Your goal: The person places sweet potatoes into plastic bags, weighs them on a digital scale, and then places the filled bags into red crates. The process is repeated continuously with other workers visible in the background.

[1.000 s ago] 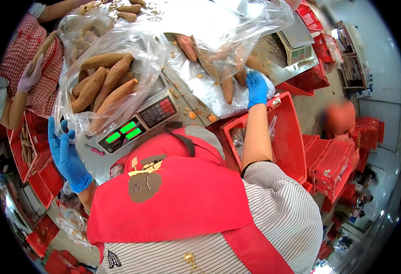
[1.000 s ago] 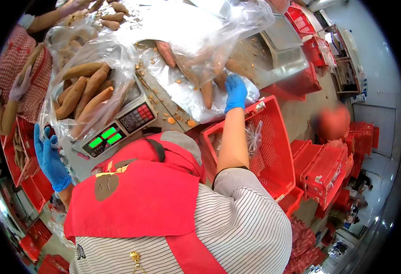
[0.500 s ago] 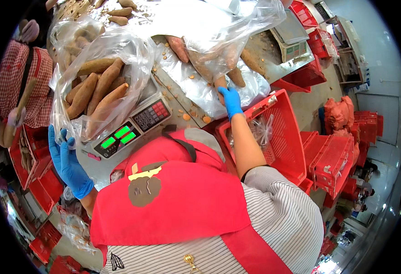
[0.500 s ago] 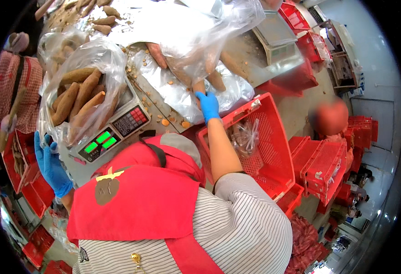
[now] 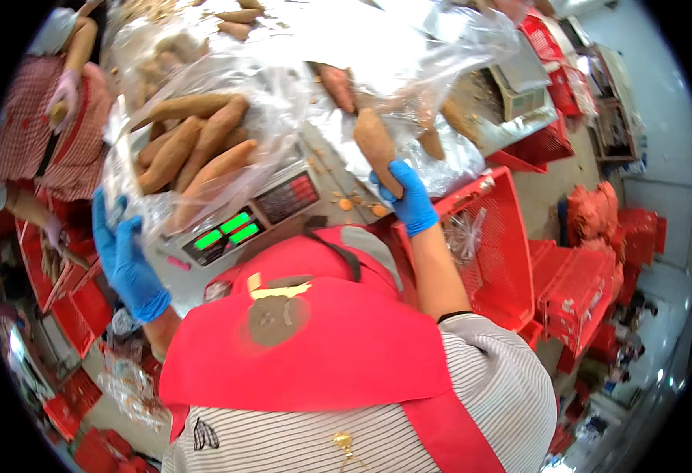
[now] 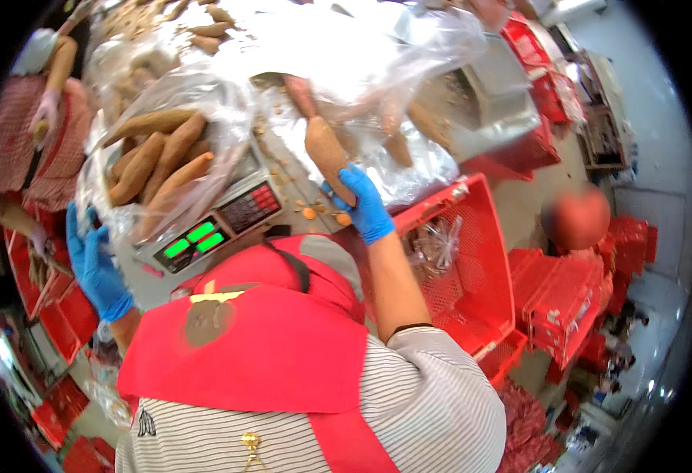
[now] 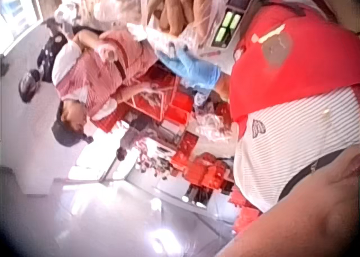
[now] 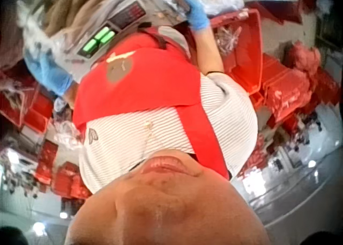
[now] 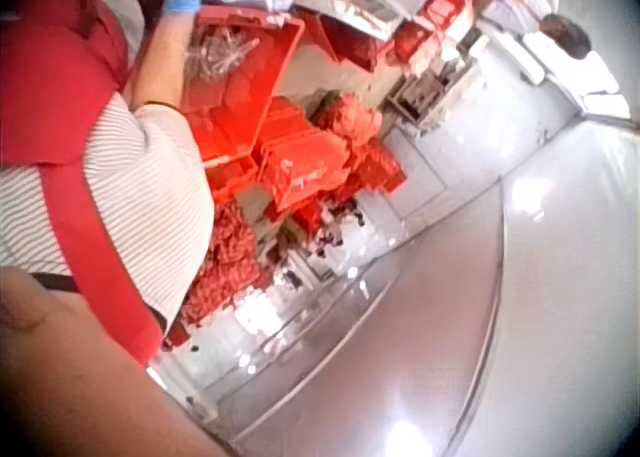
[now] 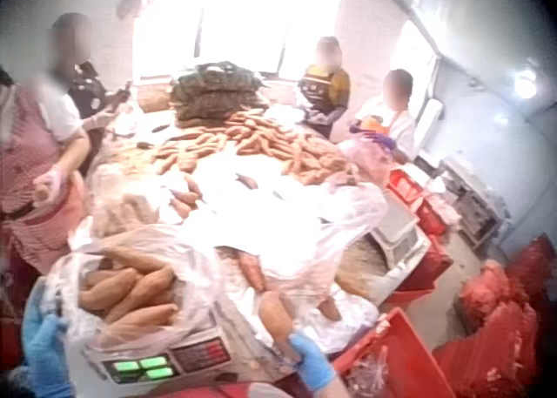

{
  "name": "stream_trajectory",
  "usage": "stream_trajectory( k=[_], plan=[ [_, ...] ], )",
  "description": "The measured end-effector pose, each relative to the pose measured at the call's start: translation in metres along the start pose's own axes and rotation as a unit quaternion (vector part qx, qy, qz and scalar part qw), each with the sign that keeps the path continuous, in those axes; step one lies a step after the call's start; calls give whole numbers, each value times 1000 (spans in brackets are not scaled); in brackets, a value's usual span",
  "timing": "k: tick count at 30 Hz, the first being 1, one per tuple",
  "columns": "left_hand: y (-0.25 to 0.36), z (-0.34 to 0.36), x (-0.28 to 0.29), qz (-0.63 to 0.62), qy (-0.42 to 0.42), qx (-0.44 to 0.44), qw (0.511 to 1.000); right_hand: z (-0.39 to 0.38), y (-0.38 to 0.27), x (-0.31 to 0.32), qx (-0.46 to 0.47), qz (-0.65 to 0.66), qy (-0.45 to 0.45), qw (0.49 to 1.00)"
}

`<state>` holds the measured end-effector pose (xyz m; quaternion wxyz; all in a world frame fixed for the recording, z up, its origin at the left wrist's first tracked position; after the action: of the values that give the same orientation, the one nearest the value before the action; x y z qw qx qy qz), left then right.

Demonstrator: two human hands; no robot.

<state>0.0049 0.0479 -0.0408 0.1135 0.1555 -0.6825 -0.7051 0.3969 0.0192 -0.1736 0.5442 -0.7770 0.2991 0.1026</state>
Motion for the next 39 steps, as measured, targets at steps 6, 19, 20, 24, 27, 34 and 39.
stream_trajectory(
  k=[6,19,20,24,27,34,39],
  plan=[
    [17,4,-4,-25,-60,5,998,14,-68,-115,132,-216,-232,939],
    [38,6,24,-64,-43,-34,996,62,4,-259,437,-534,-454,564],
    [38,4,26,-77,-47,-30,995,68,15,-255,458,-560,-440,532],
    [37,1,22,-60,-22,-8,998,62,18,-248,403,-584,-417,568],
    [30,3,27,-25,-24,-9,999,57,13,-237,411,-549,-405,604],
    [21,9,32,-14,-26,-1,1000,41,-28,-226,400,-431,-353,728],
    [9,15,48,-39,-12,7,999,29,-53,-226,431,-387,-256,774]
  ],
)
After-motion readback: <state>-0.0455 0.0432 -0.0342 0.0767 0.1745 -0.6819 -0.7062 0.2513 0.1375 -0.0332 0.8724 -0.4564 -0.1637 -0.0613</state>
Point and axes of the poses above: each hand's wrist, its own z-axis towards the middle knuckle, its own x-axis out of the back of the hand, y = z × x, the point moved 2 cm from there along z, towards the middle knuckle, and after that the axes turned 5 degrees about x, right-handed, at the moved point
